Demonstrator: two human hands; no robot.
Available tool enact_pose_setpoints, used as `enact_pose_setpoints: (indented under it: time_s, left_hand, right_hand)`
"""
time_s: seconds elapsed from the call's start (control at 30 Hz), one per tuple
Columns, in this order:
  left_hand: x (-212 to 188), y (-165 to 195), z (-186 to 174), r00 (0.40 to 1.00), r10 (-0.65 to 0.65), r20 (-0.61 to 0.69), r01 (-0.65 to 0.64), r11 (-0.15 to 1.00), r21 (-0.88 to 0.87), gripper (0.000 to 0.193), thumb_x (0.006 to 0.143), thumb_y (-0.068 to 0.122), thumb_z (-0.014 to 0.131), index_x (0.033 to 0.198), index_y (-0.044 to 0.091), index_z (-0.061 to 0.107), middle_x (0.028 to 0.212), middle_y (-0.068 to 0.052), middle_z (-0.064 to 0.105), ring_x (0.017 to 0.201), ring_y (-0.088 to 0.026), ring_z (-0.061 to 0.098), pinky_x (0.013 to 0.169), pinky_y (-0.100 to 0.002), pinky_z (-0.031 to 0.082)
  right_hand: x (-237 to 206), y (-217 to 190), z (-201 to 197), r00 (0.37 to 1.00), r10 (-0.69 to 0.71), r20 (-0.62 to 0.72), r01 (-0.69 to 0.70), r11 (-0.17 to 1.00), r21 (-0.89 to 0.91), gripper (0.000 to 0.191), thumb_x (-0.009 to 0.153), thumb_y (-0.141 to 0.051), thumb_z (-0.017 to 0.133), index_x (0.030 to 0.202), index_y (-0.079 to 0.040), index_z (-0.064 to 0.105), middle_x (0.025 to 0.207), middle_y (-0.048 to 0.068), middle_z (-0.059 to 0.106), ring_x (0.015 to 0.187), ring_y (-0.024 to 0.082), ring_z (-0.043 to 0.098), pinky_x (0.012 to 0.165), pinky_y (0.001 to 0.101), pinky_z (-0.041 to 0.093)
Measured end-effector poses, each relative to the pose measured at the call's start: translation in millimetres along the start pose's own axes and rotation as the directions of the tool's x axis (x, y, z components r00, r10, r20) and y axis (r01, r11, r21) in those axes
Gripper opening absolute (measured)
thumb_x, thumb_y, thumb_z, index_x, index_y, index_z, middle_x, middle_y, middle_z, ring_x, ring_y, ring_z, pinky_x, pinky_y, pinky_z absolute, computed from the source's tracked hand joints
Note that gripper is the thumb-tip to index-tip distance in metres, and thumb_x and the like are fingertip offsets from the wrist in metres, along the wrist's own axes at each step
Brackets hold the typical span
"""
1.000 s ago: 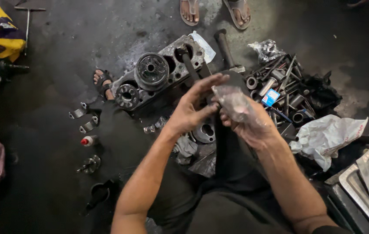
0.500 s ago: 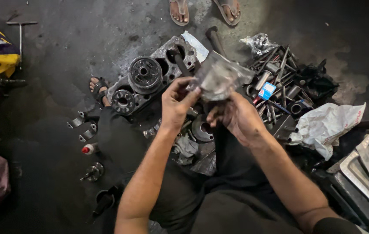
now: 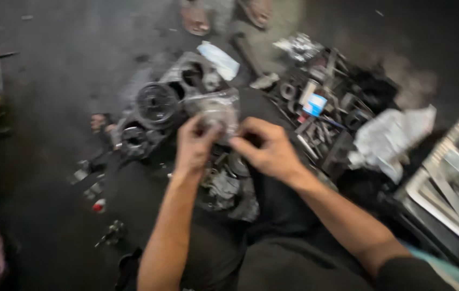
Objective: The person sits on the floor and assembles an engine block by hand, installing bearings, a crankshaft, and a timing gear. They handle small parts and tools from a nearby tray and place components into the engine block.
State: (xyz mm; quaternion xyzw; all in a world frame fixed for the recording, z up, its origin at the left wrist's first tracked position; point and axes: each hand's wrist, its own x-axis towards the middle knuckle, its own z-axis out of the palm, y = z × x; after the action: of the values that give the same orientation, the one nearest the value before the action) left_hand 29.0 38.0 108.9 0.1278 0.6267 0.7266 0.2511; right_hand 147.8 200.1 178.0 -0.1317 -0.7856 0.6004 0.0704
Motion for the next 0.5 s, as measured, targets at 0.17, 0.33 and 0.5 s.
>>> enact_pose_setpoints:
  time_s: [0.17, 0.33, 0.5]
  left_hand:
    - [-12.7, -2.2, -16.2, 0.983, 0.178, -0.053, -0.186, 0.938, -0.293, 0.023, 0.1, 0.022, 0.074, 0.117, 0.01, 0.064, 0.099, -0.005, 0.072, 0.087, -0.019, 0.071, 0.078, -0.036, 0.06]
    - [-15.8, 28.8, -70.1, 0.97, 0.09, -0.225, -0.193, 0.846, -0.497, 0.033, 0.103, 0.037, 0.071, 0.12, 0.01, 0.061, 0.101, -0.008, 0.071, 0.087, -0.023, 0.072, 0.078, -0.045, 0.063]
    - [-37.3, 36.6, -166.4, 0.891, 0.187, -0.414, -0.378, 0.81, -0.448, 0.033, 0.105, 0.038, 0.068, 0.12, 0.01, 0.06, 0.101, -0.006, 0.07, 0.086, -0.021, 0.069, 0.076, -0.042, 0.06]
  right_hand:
    - [-15.0, -6.9, 8.6, 0.943, -0.325, -0.07, 0.326, 0.945, 0.005, 0.011, 0.096, -0.005, 0.075, 0.105, -0.003, 0.069, 0.102, 0.01, 0.071, 0.094, 0.021, 0.071, 0.084, 0.0315, 0.058]
    - [-18.1, 3.1, -16.9, 0.915, -0.401, -0.044, 0.402, 0.916, 0.009, 0.021, 0.094, -0.001, 0.074, 0.114, -0.003, 0.07, 0.106, 0.009, 0.071, 0.101, 0.024, 0.07, 0.091, 0.0359, 0.058]
    - [-25.9, 45.2, -65.1, 0.893, -0.421, -0.156, 0.391, 0.9, -0.19, 0.019, 0.091, 0.001, 0.073, 0.109, -0.005, 0.071, 0.105, 0.008, 0.072, 0.1, 0.025, 0.07, 0.091, 0.036, 0.057]
